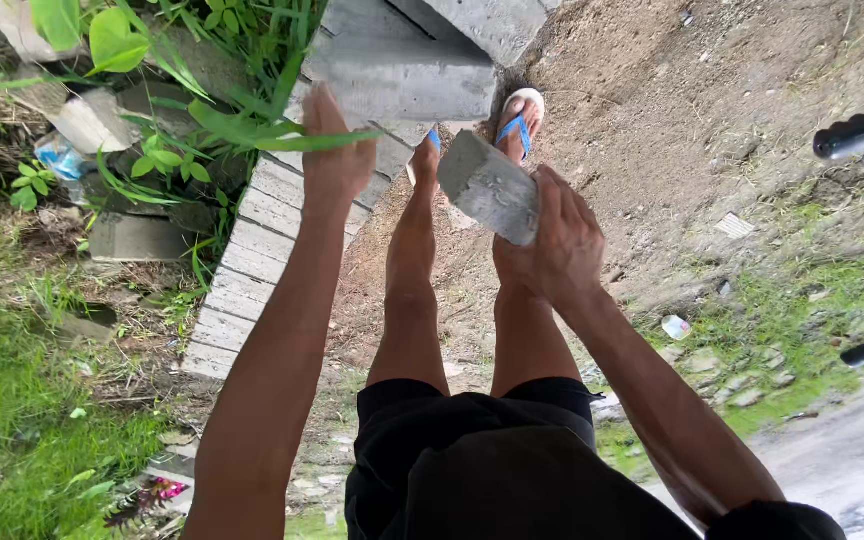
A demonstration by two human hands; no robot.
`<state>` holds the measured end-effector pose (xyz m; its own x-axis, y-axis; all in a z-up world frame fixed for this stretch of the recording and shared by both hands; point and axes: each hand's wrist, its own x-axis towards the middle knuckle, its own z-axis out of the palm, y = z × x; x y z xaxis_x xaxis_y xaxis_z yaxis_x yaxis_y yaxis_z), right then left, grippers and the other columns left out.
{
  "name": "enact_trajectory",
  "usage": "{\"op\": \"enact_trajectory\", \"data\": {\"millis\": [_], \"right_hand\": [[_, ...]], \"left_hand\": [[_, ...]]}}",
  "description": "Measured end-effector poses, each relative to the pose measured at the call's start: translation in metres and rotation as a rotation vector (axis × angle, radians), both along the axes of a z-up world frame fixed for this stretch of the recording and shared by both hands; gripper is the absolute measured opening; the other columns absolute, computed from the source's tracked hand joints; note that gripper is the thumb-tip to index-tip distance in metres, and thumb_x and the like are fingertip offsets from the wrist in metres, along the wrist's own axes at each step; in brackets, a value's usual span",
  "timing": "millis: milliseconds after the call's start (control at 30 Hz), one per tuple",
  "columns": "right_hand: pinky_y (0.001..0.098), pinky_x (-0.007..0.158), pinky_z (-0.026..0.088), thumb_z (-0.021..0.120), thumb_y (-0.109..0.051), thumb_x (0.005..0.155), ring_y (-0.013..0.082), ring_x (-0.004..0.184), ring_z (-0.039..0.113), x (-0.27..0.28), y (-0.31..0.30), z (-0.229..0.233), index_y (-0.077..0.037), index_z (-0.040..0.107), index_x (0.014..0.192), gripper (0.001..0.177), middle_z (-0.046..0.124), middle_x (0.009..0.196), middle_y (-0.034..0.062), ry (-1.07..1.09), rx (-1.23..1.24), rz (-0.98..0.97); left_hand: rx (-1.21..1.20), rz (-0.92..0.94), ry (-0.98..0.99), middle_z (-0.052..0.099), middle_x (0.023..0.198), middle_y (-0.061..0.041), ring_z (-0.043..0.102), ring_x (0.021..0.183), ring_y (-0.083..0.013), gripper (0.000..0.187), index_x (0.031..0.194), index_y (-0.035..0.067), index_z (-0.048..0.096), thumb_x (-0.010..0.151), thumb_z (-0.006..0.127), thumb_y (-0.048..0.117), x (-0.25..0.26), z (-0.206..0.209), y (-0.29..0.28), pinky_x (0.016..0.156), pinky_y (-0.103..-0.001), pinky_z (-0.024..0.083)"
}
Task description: The person repeatedly picks up two grey paving stones from a low wall and places them into a wheelbarrow. This action is performed continuously throughout the video.
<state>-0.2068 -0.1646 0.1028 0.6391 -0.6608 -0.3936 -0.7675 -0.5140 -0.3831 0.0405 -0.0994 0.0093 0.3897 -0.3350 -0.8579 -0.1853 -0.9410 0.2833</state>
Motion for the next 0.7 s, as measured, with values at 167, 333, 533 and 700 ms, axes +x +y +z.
{"op": "enact_trajectory", "data": {"millis": [167,333,533,700], "right_hand": [[0.0531,0.078,0.053,0.069,-0.042,0.082,0.0411,0.106,0.059,-0.004,-0.023,0.022,0.005,0.043,0.121,0.066,0.057,0.122,0.0247,0.013,-0.041,-0.078],[0.0425,0.073,0.054,0.076,-0.049,0.079,0.032,0.091,0.066,-0.017,-0.036,0.03,0.002,0.047,0.116,0.069,0.064,0.112,0.0176,-0.039,-0.162,-0.142],[0.0402,0.061,0.053,0.077,-0.046,0.077,0.0287,0.081,0.067,-0.061,-0.042,0.045,-0.002,0.048,0.12,0.067,0.067,0.103,0.0136,-0.036,-0.165,-0.245],[0.0508,0.081,0.051,0.085,-0.032,0.064,0.0426,0.097,0.063,-0.12,-0.049,0.1,0.0,0.049,0.118,0.073,0.061,0.115,0.0233,-0.031,0.002,-0.429]], "left_hand": [[-0.222,-0.823,-0.434,0.016,0.15,-0.019,0.01,0.138,-0.0356,0.11,0.144,0.002,0.019,0.071,0.083,0.052,-0.031,-0.004,-0.012,0.112,-0.052,0.008],[-0.441,-1.147,-0.738,0.049,0.115,-0.013,0.045,0.108,-0.0296,0.046,0.126,0.005,0.042,0.086,0.062,0.01,-0.038,-0.051,-0.022,0.097,-0.042,0.03],[-0.42,-1.205,-0.626,0.049,0.106,-0.008,0.05,0.093,-0.025,0.084,0.119,0.005,0.047,0.051,0.086,0.035,-0.038,-0.025,-0.033,0.083,-0.036,0.041],[-0.385,-1.139,-0.423,0.048,0.105,-0.014,0.053,0.099,-0.0303,0.069,0.117,0.002,0.047,0.061,0.083,0.02,-0.075,0.065,-0.036,0.088,-0.044,0.044]]}}
